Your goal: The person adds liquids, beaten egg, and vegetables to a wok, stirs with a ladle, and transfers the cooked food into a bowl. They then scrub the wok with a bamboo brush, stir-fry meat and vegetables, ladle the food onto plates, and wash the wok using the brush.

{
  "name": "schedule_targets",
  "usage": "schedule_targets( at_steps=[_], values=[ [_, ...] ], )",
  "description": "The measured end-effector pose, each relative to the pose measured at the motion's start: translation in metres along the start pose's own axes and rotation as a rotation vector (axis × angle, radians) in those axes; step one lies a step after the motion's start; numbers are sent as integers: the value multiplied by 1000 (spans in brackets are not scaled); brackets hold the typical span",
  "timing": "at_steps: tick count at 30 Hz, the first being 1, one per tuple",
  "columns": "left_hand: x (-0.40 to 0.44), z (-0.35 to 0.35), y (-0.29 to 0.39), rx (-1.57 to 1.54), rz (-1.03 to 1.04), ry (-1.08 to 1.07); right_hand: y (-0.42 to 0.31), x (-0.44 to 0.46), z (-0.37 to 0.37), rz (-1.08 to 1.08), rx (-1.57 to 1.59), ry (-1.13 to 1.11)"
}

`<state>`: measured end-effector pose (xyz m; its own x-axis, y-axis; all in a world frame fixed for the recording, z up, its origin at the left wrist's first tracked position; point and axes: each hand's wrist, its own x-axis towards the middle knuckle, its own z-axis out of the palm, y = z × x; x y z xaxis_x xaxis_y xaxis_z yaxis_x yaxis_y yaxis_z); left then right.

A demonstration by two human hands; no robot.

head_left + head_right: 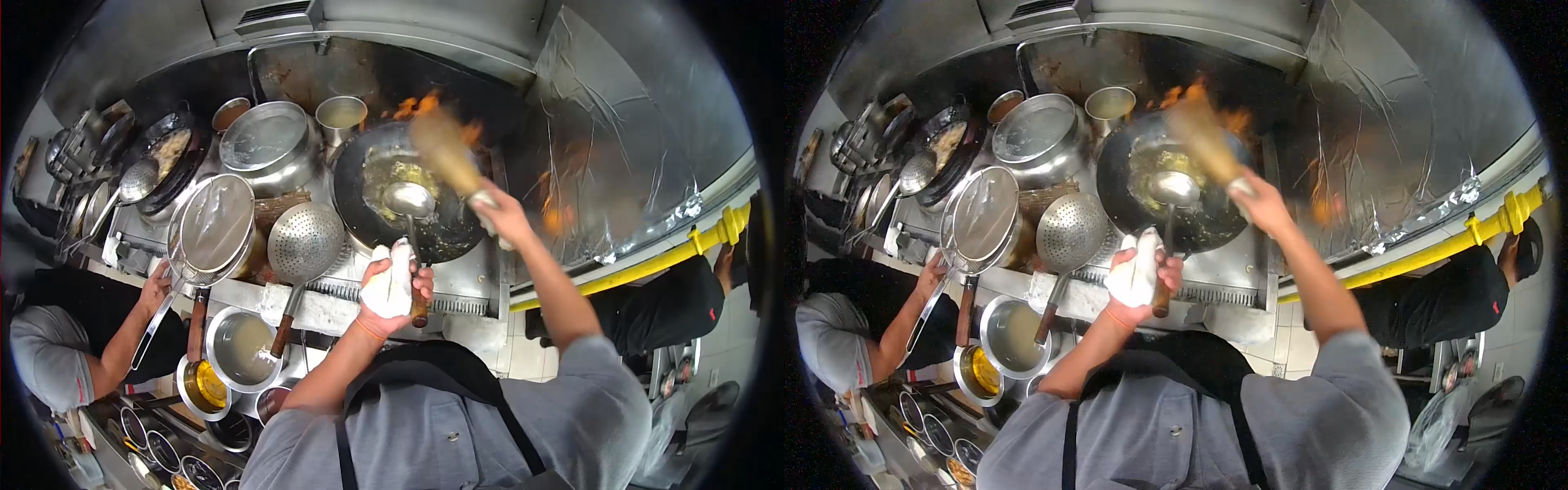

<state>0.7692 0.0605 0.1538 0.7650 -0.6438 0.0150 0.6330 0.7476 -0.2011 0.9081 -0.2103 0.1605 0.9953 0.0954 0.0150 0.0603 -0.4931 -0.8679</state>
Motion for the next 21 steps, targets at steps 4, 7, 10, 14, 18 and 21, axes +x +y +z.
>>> schedule_targets(
  at_steps=[4,7,10,14,18,21],
  values=[
    [-2,-5,-7,-1,14,40,-25,86,17,-162,-1203,-420],
    [-5,-7,-7,-126,54,-42,-49,87,46,-146,-1193,-296],
    [-10,-4,-14,-246,53,-92,-37,98,54,-311,-1244,-662],
    [-12,-18,-6,-258,80,-122,-90,95,58,-196,-1299,-405],
    [-17,-5,-5,-329,104,-105,-73,116,56,-262,-1343,-363],
    [-18,-2,6,-268,114,-104,-50,100,69,-336,-1224,-406]
  ],
)
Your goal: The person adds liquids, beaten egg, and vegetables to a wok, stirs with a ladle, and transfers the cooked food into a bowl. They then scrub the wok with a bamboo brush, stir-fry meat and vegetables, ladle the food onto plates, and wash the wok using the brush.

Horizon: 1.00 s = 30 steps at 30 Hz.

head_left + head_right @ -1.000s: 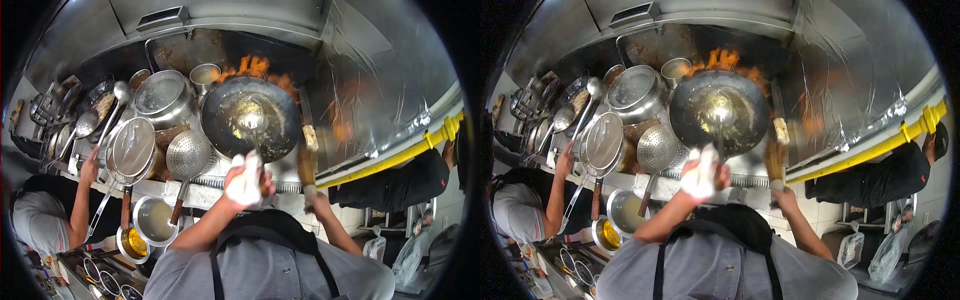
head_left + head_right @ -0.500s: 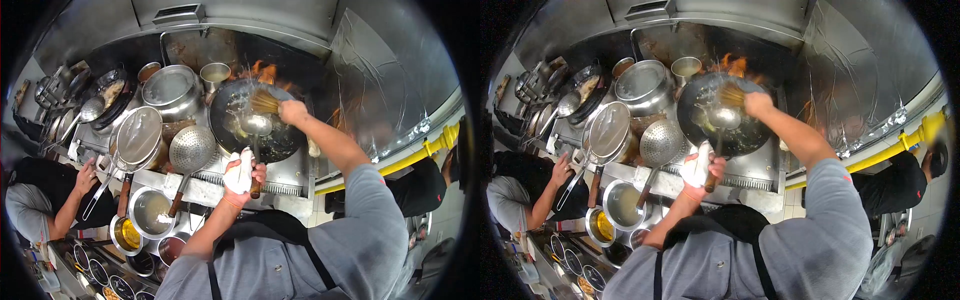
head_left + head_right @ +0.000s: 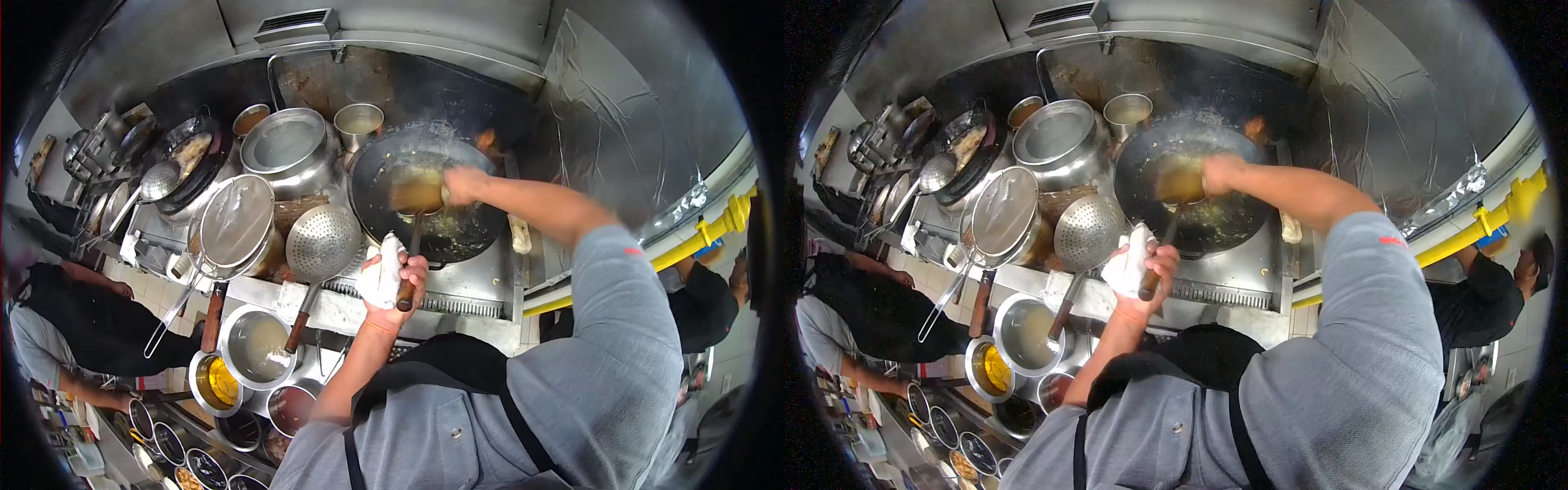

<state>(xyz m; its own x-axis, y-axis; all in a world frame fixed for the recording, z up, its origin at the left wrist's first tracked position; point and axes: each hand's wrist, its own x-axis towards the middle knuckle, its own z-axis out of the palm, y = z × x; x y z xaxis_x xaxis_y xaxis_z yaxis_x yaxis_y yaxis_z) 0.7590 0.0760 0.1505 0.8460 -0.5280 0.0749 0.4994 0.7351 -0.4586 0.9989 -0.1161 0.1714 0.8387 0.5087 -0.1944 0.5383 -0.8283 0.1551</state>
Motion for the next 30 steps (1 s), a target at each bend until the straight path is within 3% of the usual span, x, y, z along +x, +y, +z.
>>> schedule_targets(
  at_steps=[1,3,4,6,7,8,9,11,13,14,15,16,17,19,21,25,27,28,30],
  values=[
    [1,6,-2,89,10,54,4,-9,7,-154,25,-40],
    [8,3,6,264,22,174,27,6,4,68,-108,-119],
    [14,3,10,356,3,231,22,4,0,141,-58,-50],
    [22,11,11,692,49,253,6,-22,-3,87,66,-118],
    [23,15,10,695,44,255,4,-35,-2,34,177,-203],
    [24,22,12,785,20,303,11,-38,6,103,20,-48],
    [25,27,12,874,-2,350,21,-35,9,110,24,-47],
    [22,41,10,893,-39,291,34,-8,7,330,5,-88],
    [20,49,6,497,-77,258,29,-23,11,272,128,46],
    [21,46,11,354,-113,256,33,-26,25,124,87,62],
    [20,47,11,326,-120,259,37,-30,37,-18,50,74],
    [23,45,12,304,-61,330,32,-36,2,66,-35,16],
    [25,41,14,279,3,398,46,-7,18,158,28,72],
    [28,39,14,218,-15,358,38,-1,10,228,203,155],
    [37,40,17,159,-45,316,25,-13,16,94,281,9],
    [72,35,42,321,56,363,2,-8,70,346,302,-17],
    [69,30,57,833,-42,322,8,-20,74,268,308,-12],
    [63,47,44,877,89,594,19,-24,70,197,306,-4],
    [45,38,75,1351,18,651,58,-39,32,228,168,-130]
  ],
)
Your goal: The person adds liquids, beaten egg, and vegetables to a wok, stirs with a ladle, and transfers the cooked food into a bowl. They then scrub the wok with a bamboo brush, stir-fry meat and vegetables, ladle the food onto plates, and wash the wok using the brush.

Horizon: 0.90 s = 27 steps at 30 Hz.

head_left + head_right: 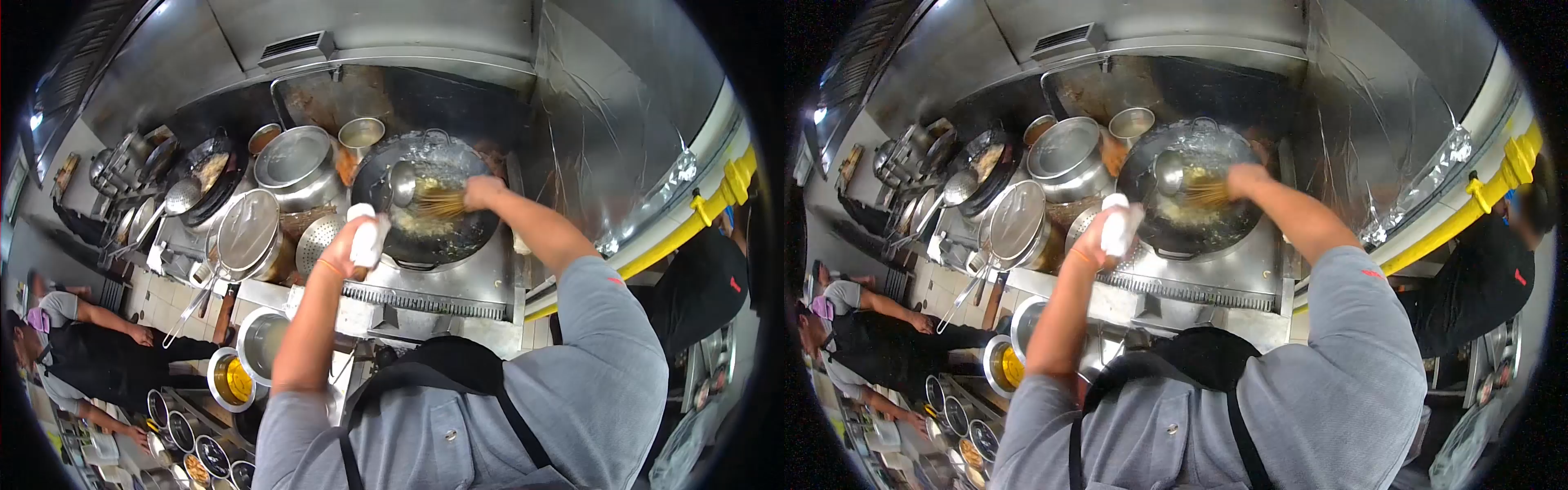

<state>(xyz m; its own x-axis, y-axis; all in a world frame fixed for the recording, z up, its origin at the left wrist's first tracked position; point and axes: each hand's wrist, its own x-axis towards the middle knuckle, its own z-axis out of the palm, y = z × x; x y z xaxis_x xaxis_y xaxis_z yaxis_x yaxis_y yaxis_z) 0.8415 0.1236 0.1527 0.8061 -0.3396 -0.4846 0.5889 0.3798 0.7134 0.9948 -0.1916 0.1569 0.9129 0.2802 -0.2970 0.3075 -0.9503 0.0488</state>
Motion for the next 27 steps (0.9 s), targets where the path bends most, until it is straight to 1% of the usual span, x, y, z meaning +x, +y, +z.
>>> schedule_targets(
  at_steps=[1,2,3,5,6,7,9,10,11,12,13,14,15,16,17,18,19,20,21,22,23,24,25,26,27],
  values=[
    [-8,-3,-2,242,60,46,5,-15,-25,92,7,72],
    [-21,-10,-5,722,37,139,11,-2,-23,179,116,154],
    [-51,6,-1,1202,3,229,18,13,-14,271,227,233],
    [-78,22,-8,1759,52,253,20,36,29,36,277,298],
    [-76,7,-22,1776,28,367,8,5,25,-161,416,193],
    [-88,-1,-32,1766,17,370,14,17,31,-168,413,182],
    [-109,-17,-47,1971,329,601,32,56,23,-252,-164,-42],
    [-114,-25,-52,2015,378,631,22,55,7,-170,-232,-331],
    [-117,-34,-58,2061,426,656,12,41,6,-173,-241,-340],
    [-120,-41,-60,2109,590,658,-3,9,4,-14,428,-238],
    [-122,-48,-63,2101,585,648,-9,-11,7,162,1094,-111],
    [-125,-53,-67,2112,575,679,6,19,31,179,1005,-145],
    [-129,-53,-66,2125,567,715,12,11,8,36,542,-199],
    [-136,-48,-64,2103,502,696,16,17,4,139,769,-221],
    [-136,-41,-59,2096,508,699,20,23,-1,242,988,-234],
    [-135,-33,-57,2073,444,679,11,19,6,260,1150,-88],
    [-128,-24,-59,2046,381,653,-3,7,19,209,1405,17],
    [-113,-15,-59,2011,317,639,-11,-2,32,222,1301,-52],
    [-101,-4,-59,1997,308,662,-18,-1,44,228,1205,-119],
    [-95,7,-53,1889,258,687,-11,-14,35,-186,664,67],
    [-94,10,-49,1783,204,703,4,-28,20,-82,368,70],
    [-87,-18,-53,1462,238,643,14,-32,-4,222,661,-188],
    [-83,-47,-65,1128,252,579,46,-14,7,-80,375,58],
    [-109,-39,-63,736,288,498,7,-74,-55,76,359,-33],
    [-123,-44,-72,574,416,456,43,-55,-32,-231,107,176]
  ],
)
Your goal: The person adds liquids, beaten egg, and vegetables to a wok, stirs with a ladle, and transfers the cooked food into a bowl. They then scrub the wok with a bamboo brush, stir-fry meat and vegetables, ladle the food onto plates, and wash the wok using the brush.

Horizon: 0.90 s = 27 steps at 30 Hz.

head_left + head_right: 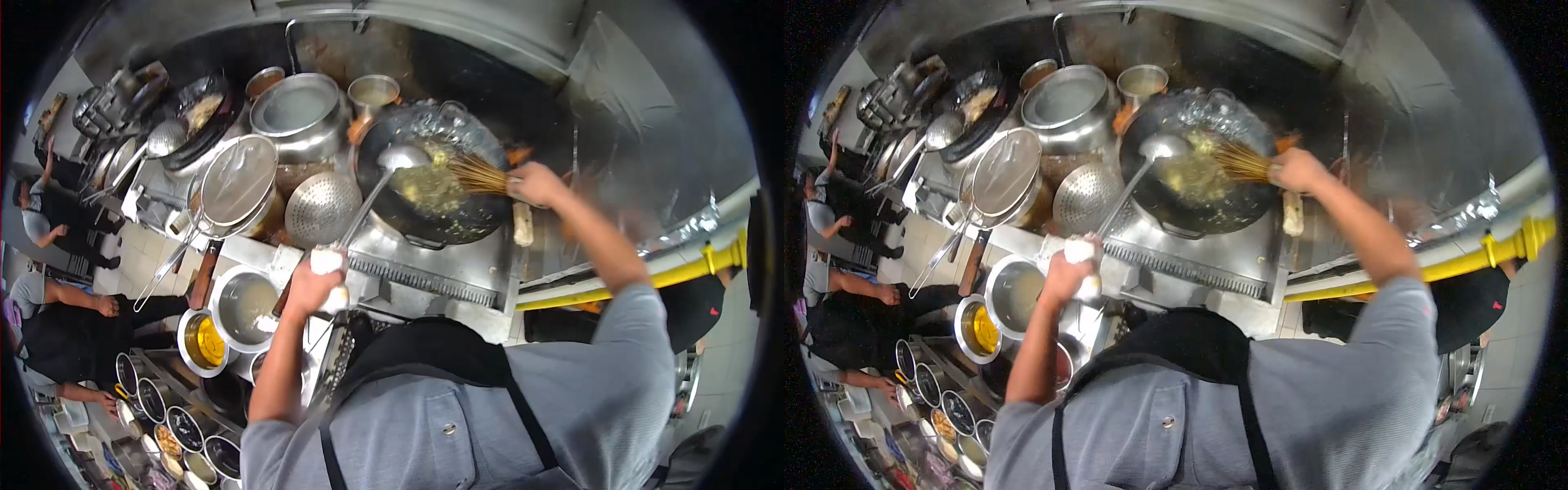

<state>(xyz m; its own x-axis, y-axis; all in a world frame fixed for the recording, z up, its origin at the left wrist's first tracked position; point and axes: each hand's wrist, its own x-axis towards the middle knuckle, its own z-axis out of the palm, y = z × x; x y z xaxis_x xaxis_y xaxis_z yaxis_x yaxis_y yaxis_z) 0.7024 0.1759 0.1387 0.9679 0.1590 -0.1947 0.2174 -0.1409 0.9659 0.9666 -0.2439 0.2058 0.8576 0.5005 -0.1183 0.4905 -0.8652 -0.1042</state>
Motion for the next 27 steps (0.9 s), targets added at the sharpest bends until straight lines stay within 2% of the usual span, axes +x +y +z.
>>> schedule_targets(
  at_steps=[1,2,4,6,8,10,11,13,14,16,18,19,20,22,23,24,26,27],
  values=[
    [-13,-7,-5,-9,-1,27,-22,-17,-27,100,153,-156],
    [-21,-12,-11,-22,5,58,-21,-14,-22,-25,233,-293],
    [-24,-8,-19,-123,-31,152,-40,34,26,-397,119,-417],
    [-9,11,-37,44,100,276,-43,130,87,29,351,-716],
    [9,25,-62,138,101,361,-99,157,90,617,1092,-267],
    [15,25,-82,199,8,500,-133,120,80,477,1084,-288],
    [16,23,-89,217,-41,507,-127,97,71,428,1080,-437],
    [17,19,-102,239,-33,498,-112,56,26,261,807,-580],
    [19,19,-109,263,-26,514,-94,51,13,299,691,-642],
    [25,20,-125,252,-39,517,-76,67,-14,91,513,-683],
    [32,23,-137,304,-76,548,-111,101,-24,218,771,-817],
    [33,24,-135,272,-97,540,-113,128,7,414,909,-806],
    [35,23,-137,271,-99,545,-111,147,38,435,1090,-645],
    [40,19,-140,327,-146,505,-125,143,69,554,1096,-289],
    [39,13,-126,341,-240,440,-147,93,36,376,976,-509],
    [30,12,-123,349,-244,425,-105,82,69,-73,634,-232],
    [22,14,-118,553,184,538,-91,74,-2,80,342,-691],
    [19,17,-108,759,325,540,-54,102,20,-509,-96,-527]
  ],
)
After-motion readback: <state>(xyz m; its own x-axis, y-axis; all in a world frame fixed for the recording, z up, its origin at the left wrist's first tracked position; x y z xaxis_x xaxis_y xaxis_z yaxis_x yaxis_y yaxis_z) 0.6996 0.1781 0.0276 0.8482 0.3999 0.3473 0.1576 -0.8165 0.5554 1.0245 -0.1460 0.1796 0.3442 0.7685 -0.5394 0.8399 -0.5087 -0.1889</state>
